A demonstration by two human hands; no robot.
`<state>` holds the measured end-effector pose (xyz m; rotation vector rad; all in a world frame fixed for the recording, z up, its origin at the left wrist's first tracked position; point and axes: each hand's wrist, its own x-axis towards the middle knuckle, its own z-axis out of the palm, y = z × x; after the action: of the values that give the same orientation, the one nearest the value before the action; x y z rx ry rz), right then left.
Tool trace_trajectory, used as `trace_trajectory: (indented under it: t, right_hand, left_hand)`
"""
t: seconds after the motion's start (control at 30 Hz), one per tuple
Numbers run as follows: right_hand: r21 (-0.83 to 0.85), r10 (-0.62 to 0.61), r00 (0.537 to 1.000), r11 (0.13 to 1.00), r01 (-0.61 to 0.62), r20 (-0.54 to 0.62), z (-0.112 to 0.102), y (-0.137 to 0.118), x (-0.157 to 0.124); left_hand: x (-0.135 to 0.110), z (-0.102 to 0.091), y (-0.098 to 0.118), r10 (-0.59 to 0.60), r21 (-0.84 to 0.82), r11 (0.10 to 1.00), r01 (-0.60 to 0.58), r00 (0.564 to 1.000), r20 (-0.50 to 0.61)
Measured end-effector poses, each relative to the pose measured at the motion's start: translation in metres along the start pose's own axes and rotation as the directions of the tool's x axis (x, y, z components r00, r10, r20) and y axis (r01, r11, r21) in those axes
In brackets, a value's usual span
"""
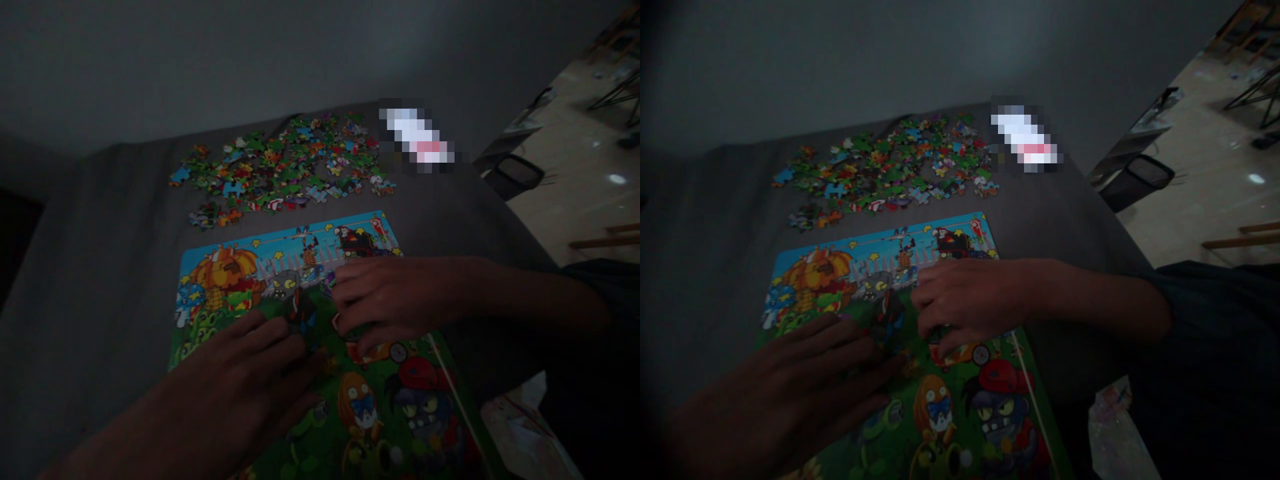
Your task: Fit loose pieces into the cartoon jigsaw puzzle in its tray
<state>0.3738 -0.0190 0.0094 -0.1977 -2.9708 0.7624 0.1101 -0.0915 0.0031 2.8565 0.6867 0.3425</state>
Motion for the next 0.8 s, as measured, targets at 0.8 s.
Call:
trace_trajectory:
  t: [0.8]
  right_hand:
    - [-0.073, -0.091, 0.996, 0.993, 0.09, -0.015, 0.007, 0.005, 0.002]
  left_hand:
    - [0.0, 0.024, 0.002, 0.056, 0.165, 0.986, -0.021, 0.975, -0.214]
